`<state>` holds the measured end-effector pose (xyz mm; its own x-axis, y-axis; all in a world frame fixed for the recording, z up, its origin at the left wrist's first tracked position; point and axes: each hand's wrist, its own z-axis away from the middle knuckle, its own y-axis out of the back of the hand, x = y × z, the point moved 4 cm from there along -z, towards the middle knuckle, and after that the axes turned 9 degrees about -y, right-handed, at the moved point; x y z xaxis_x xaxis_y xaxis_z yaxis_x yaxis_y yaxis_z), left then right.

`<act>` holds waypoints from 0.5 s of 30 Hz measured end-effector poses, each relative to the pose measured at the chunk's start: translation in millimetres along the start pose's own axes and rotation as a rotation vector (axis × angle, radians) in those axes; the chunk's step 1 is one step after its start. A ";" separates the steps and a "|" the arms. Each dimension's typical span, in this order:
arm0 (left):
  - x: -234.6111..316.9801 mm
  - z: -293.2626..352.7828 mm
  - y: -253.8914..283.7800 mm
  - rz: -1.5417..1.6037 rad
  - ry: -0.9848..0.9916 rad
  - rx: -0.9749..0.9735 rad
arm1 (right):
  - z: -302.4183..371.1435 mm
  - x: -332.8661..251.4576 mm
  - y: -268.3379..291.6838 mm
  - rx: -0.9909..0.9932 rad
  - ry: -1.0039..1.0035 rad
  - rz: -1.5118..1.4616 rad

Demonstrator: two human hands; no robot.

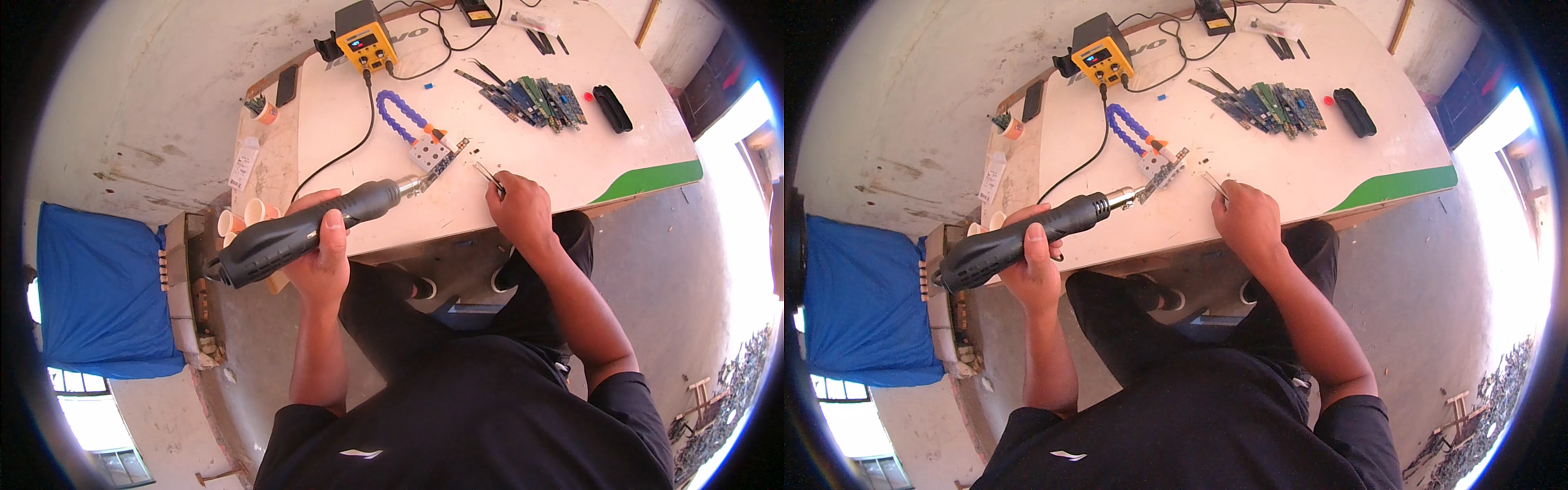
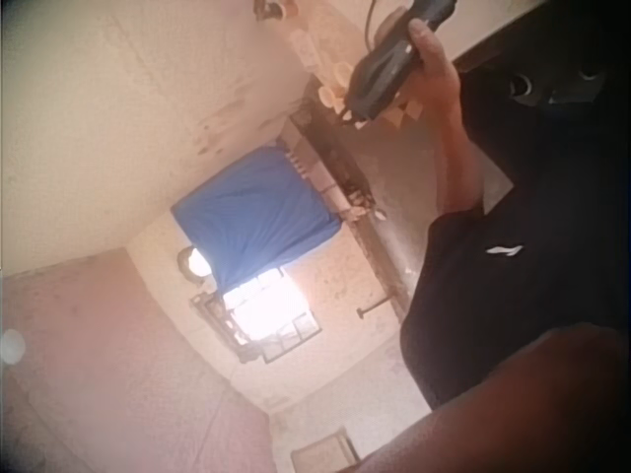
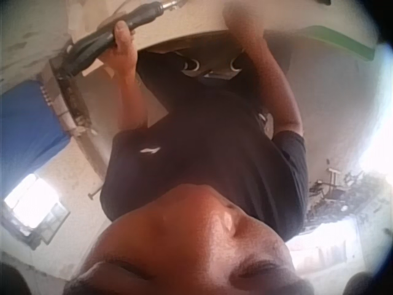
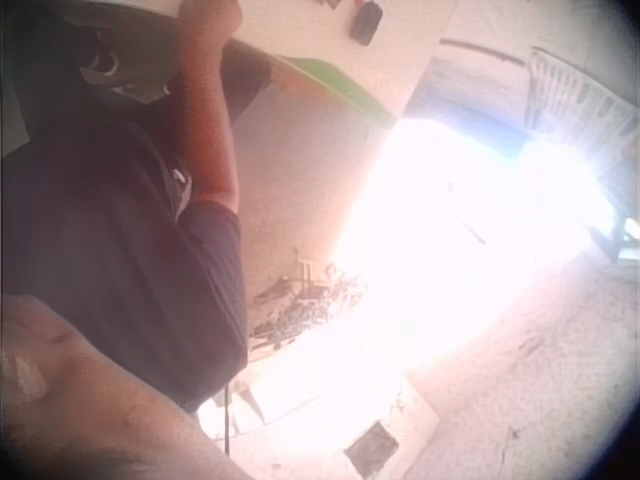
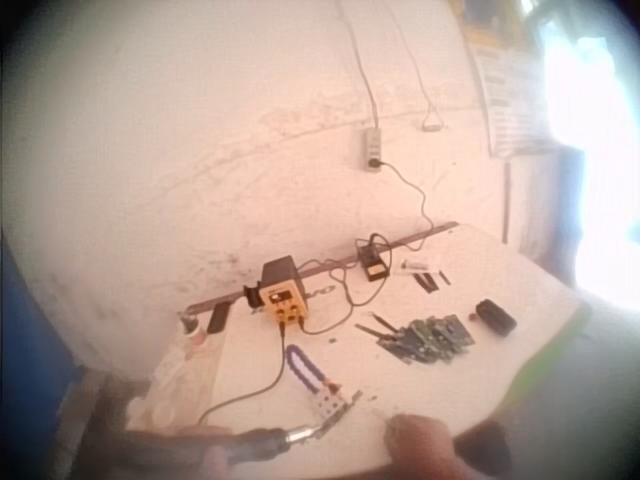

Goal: The person uses a soldering iron and tweezers to work on a small circuit board held in a clamp. They apply heat to specific points on the board and use the tweezers to manipulate small components or solder. The person occasionally places the soldering iron in its stand and adjusts the board's position.

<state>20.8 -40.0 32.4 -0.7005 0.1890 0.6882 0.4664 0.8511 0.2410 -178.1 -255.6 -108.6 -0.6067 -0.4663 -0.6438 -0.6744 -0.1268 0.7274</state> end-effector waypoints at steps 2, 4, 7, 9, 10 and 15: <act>-0.3 -0.1 1.2 -0.007 -0.003 -0.005 | -0.2 -0.3 0.5 -0.012 -0.001 0.022; -0.5 -0.7 2.2 -0.003 -0.010 -0.004 | 1.0 2.8 0.6 -0.046 -0.015 0.051; -2.6 0.6 3.5 0.008 -0.007 0.007 | 7.1 -3.4 8.8 -0.016 -0.035 -0.060; -2.9 1.7 3.4 0.019 -0.007 0.009 | 12.3 -12.9 19.7 0.042 -0.038 -0.150; -1.9 1.4 2.6 0.022 -0.013 0.007 | 14.4 -19.0 25.7 0.071 -0.038 -0.196; -4.3 2.6 5.0 0.010 -0.021 -0.007 | 30.7 -58.1 47.2 0.123 0.111 -0.384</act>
<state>24.7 -35.3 28.9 -0.7066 0.2080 0.6764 0.4772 0.8458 0.2384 -187.6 -207.6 -44.1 -0.2570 -0.4983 -0.8281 -0.8920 -0.2074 0.4016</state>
